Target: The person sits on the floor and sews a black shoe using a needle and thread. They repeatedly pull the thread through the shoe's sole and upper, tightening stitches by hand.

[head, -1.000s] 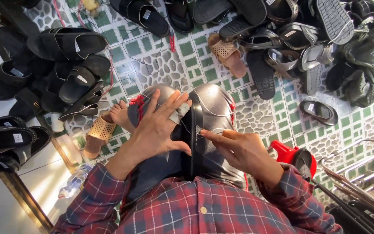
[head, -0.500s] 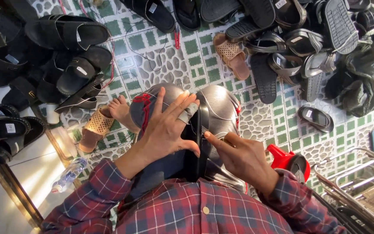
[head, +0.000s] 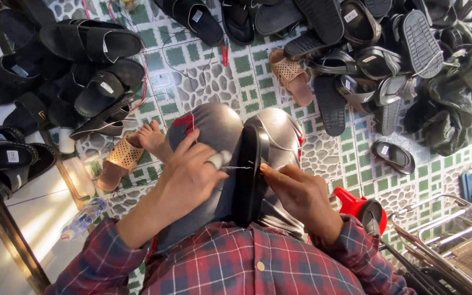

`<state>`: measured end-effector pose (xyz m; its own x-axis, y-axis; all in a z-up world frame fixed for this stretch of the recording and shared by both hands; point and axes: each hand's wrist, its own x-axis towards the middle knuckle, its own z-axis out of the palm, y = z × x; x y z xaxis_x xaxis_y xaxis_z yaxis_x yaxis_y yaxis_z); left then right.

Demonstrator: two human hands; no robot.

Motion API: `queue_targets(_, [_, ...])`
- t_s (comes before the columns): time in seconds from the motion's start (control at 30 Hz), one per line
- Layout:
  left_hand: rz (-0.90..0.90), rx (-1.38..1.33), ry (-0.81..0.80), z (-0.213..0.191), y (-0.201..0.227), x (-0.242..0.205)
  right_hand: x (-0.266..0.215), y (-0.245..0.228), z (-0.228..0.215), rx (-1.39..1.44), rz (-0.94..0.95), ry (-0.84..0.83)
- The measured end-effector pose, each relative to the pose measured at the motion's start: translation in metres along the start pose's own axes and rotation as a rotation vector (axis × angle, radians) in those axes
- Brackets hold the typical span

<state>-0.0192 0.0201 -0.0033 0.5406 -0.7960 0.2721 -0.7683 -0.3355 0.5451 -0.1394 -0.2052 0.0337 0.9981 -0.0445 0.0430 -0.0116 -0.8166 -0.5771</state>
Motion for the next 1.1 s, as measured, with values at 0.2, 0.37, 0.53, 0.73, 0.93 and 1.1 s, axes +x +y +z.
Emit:
queue_targets(0.2, [-0.281,-0.674,-0.155,-0.040,0.014,-0.003,-0.001,0.002,0.002,-0.056,-0.086,0.048])
queue_targets(0.37, [-0.290,-1.153,0.079,-0.031,0.037,0.025,-0.010,0.016,0.011,-0.143,-0.161,0.081])
queue_targets(0.53, [-0.233,-0.516,0.051,0.020,0.017,0.020,-0.008,0.008,0.007,-0.168,-0.172,0.124])
queue_targets(0.73, [-0.441,-0.693,-0.217,-0.004,0.019,0.034,0.000,0.007,0.001,-0.102,-0.172,0.091])
queue_targets(0.93, [-0.288,-0.343,-0.126,0.002,0.018,0.033,0.008,0.009,-0.060,0.053,0.019,-0.294])
queue_targets(1.1, [-0.053,0.023,-0.077,0.007,0.007,0.032,-0.023,0.048,-0.100,0.010,0.266,-0.616])
